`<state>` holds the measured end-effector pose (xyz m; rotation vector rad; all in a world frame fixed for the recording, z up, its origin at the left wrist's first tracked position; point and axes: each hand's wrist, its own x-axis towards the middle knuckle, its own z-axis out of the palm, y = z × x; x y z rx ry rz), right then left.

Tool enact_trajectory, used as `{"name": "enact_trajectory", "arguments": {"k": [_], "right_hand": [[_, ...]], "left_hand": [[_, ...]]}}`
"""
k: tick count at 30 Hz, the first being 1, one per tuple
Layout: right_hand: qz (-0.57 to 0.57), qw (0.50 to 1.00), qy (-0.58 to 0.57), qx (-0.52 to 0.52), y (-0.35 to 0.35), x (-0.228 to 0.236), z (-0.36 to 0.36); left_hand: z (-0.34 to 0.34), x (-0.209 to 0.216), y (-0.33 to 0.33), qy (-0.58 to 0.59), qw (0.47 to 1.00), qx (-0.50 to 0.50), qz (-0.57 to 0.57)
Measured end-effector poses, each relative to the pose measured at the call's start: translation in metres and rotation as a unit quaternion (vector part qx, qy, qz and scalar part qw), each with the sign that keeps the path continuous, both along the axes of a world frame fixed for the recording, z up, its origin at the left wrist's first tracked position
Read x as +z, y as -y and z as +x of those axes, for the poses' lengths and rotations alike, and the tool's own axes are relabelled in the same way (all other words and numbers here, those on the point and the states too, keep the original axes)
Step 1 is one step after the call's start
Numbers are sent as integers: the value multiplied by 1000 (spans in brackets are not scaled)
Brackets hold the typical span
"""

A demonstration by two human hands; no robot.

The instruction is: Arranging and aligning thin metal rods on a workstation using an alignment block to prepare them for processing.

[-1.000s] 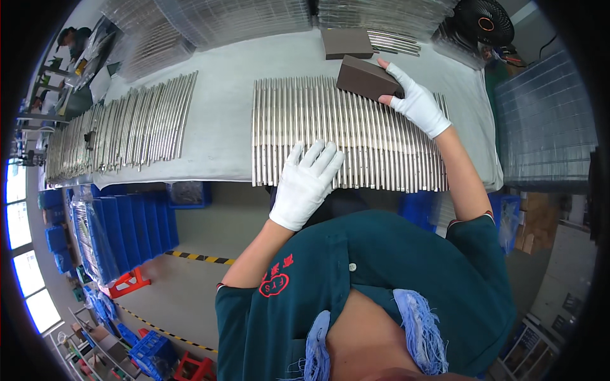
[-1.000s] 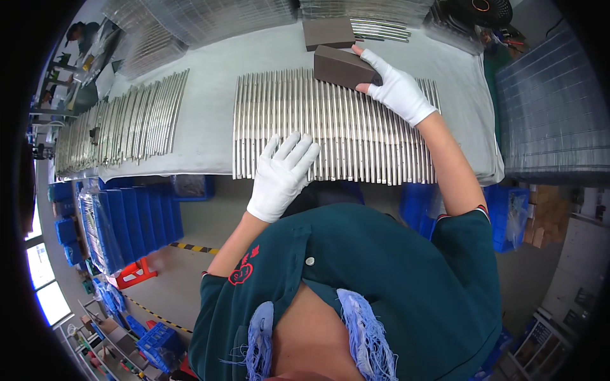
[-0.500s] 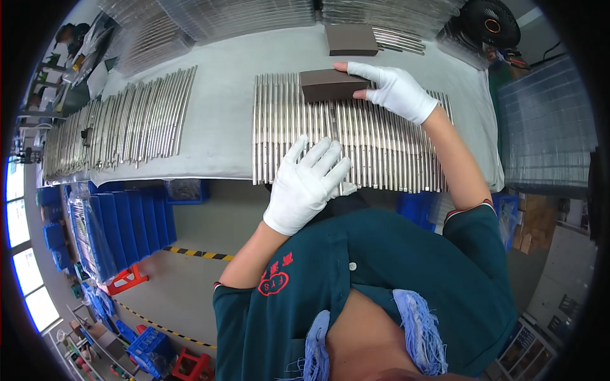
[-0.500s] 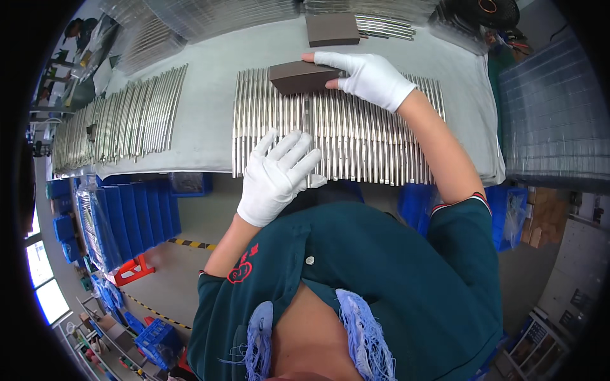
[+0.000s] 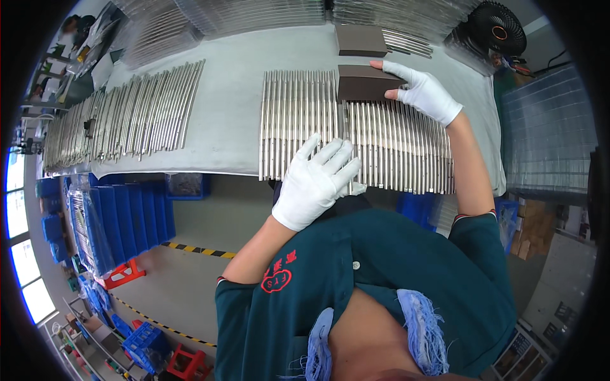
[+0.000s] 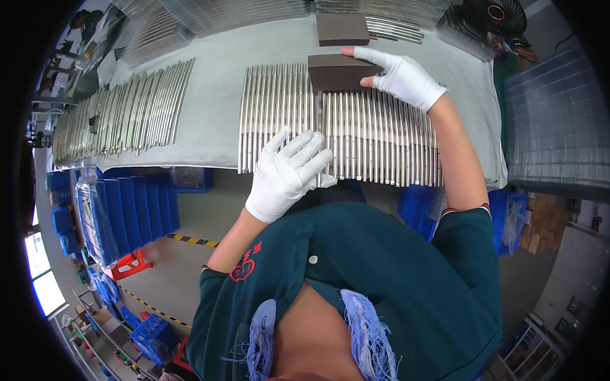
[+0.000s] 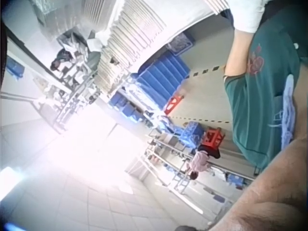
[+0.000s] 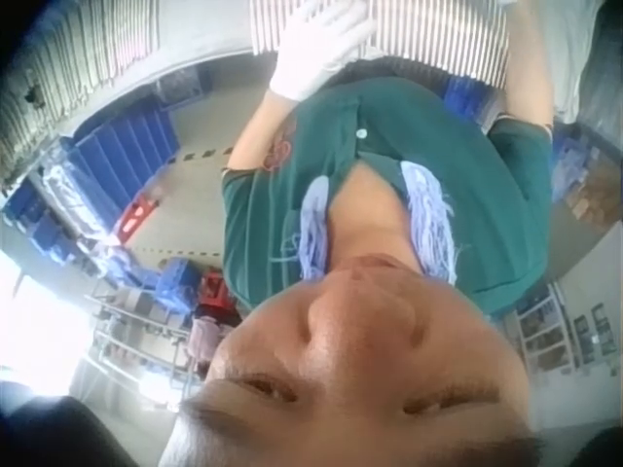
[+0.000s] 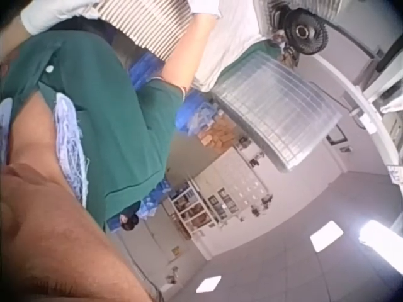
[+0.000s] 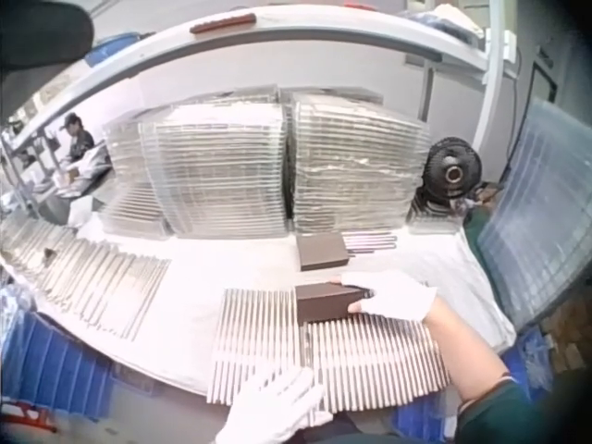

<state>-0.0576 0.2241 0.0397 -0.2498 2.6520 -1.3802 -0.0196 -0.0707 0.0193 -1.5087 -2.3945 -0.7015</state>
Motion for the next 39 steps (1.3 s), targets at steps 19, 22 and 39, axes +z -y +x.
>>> {"name": "enact_trajectory", "arguments": {"k": [19,22,39], "right_hand": [[-146,928,-214,-268,-61,-30,62],[-142,926,-202,-286,-59,-31,69],[-65,952,-172,-243,-35,-35,59]], "left_hand": [[4,-13,13,7,996,4,-86],[4,-11,13,39,995,-7,-87],[-9,-12,43,33,985,90,-142]]}}
